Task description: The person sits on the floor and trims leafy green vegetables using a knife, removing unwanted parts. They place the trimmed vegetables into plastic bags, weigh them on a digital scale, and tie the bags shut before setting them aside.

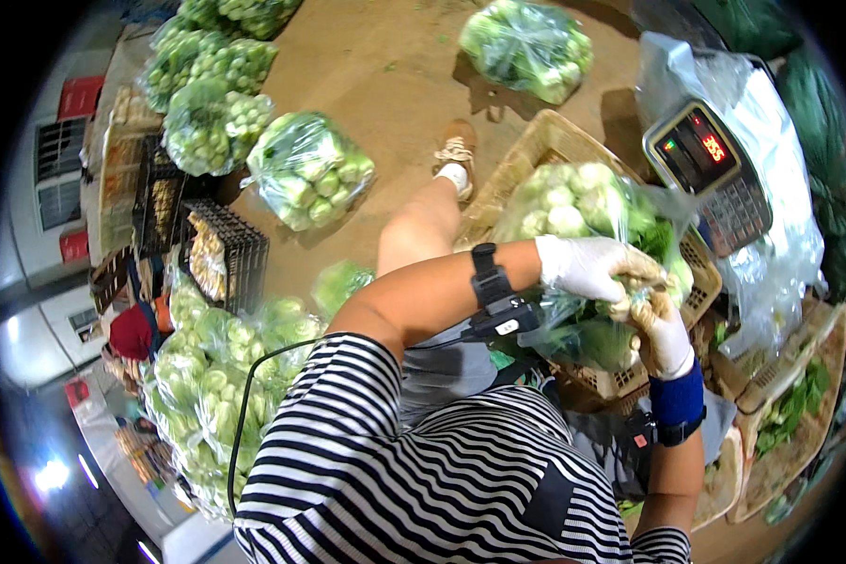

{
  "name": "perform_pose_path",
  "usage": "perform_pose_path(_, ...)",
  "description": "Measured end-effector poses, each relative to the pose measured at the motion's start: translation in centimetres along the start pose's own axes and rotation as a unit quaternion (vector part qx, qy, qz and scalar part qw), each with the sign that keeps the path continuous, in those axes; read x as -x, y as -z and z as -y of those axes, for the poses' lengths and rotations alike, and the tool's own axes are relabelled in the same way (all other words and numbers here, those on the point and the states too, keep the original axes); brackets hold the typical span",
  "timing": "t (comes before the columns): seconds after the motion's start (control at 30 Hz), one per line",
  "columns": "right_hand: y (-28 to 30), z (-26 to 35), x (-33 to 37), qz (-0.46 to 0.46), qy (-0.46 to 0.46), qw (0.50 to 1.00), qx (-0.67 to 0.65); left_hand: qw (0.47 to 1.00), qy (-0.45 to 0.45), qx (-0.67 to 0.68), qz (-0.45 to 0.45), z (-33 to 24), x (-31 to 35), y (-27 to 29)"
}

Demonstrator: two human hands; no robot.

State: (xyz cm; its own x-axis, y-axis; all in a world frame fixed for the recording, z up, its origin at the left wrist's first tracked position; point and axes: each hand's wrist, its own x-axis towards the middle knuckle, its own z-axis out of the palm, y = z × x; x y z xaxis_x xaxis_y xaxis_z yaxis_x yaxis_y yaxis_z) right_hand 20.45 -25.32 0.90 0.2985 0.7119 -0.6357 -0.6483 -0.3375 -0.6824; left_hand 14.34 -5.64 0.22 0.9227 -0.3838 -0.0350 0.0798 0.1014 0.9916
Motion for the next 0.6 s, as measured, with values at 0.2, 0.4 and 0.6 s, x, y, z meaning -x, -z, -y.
perform_pose_path(0.2, 1.5, 0.1, 0.3, -0.044, 0.043, 0.978, 0.199, 0.964, -0.123, -0.224, -0.072, 1.8, -1.3, -1.4)
perform_pose_path(0.4, 1.3, 1.0, -0.1, -0.04, 0.06, 0.981, 0.18, 0.939, -0.08, -0.292, -0.164, 1.8, -0.8, -1.5)
perform_pose_path(0.6, 2.2, 1.4, -1.0, -0.008, 0.017, 0.982, 0.186, 0.892, -0.063, -0.396, -0.209, 0.6, 0.2, -1.0)
